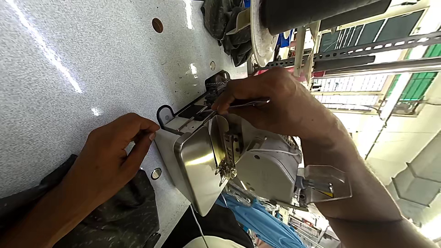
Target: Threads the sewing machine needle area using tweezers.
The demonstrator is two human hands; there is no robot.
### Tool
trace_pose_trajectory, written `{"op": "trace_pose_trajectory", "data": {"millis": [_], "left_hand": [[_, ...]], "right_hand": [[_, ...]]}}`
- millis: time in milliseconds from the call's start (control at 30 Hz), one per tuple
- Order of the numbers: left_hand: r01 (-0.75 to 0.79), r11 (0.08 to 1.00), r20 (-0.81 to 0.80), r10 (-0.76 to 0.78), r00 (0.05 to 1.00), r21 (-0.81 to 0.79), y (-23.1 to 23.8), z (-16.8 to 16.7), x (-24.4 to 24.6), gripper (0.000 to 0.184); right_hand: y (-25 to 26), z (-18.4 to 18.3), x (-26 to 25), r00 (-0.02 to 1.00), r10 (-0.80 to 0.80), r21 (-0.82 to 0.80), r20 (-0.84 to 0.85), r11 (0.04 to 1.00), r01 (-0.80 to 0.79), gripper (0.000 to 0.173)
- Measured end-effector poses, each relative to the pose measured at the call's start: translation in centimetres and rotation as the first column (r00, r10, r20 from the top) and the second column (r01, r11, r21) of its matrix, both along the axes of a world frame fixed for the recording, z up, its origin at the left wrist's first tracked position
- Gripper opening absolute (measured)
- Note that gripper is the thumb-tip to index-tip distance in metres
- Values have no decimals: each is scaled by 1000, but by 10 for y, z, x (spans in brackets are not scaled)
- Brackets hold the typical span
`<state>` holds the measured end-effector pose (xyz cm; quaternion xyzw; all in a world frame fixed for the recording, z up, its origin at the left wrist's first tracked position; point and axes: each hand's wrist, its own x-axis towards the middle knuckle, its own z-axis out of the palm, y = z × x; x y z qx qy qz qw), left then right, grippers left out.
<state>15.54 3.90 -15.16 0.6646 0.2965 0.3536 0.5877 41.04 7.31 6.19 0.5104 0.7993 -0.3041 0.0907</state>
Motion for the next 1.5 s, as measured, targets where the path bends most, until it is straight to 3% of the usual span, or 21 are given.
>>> {"op": "trace_pose_trajectory", "data": {"millis": [267,400,1100,1200,1367,1500], "left_hand": [[1,1000,8,-1,1000,-5,0,0,0,18],[5,1000,5,-5,1000,-7,0,-1,0,19],[5,1000,14,-5,1000,-18,0,-1,0,18],[0,1000,14,0,1000,-14,0,-2,0,18],[15,999,12,-15,1000,-33,-1,-2,-1,19],[28,999,3,-28,1000,-34,0,-4,-1,21]], "right_hand": [[1,7,5,993,-115,-23,-38,993,115,7],[-1,11,6,996,-91,35,3,995,91,8],[5,-4,-1,998,-61,-11,17,998,61,4],[1,-3,1,998,-57,22,-38,998,58,7],[-9,11,5,953,-144,66,-267,984,168,5],[-22,37,6,794,-299,-83,-529,950,302,9]]}}
